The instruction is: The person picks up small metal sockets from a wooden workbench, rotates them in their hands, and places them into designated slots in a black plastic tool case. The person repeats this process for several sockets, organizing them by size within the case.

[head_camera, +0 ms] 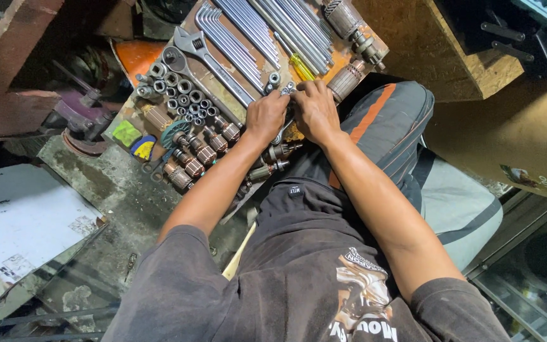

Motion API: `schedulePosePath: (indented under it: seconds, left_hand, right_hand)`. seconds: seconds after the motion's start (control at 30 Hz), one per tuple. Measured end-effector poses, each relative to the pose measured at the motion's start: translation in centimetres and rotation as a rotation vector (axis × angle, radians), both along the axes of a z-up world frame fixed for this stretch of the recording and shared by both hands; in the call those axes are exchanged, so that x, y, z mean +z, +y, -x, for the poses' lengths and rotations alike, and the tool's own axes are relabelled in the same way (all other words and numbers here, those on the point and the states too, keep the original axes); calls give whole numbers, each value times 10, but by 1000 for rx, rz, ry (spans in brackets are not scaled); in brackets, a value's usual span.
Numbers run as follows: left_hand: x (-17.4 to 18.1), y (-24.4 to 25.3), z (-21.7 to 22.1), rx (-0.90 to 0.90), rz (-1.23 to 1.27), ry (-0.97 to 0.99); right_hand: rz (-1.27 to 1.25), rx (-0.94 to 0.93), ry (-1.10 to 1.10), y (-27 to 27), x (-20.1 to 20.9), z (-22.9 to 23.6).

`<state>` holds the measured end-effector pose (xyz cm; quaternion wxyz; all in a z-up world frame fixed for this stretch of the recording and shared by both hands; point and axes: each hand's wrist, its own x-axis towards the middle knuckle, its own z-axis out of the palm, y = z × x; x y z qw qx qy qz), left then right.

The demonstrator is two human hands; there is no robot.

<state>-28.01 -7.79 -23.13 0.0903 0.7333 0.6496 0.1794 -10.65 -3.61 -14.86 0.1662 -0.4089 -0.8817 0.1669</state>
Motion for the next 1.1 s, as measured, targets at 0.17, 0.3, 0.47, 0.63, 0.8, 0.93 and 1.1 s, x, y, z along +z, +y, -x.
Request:
schedulePosePath:
  seconds: [0.17,0.3,0.47,0.63,0.8,0.93,1.1]
  left_hand:
    - [-32,6,-3,-5,-30,30]
    - [-27,6,-1,-13,-63,51]
    - [10,-3,-2,-8,-101,53]
    - [30,-9,-6,-5,-120,62]
    - [87,-20,-13,27,-53,-151]
    - [150,-14,-20,36,11,-656]
    - [194,-5,-54,93,299,-1484]
  right_hand:
    - [-6,-6,-8,0,-3,-2]
    - [-7,-10,7,1,-12,-4]
    - [-2,-7,67,2,-12,-5]
    - [3,-20,107,-1,4,-6]
    - [165,-16,437,-12,57,-5]
    - [284,-118,624,-22,87,-25]
    - [496,-291,1014,-41,141,-54]
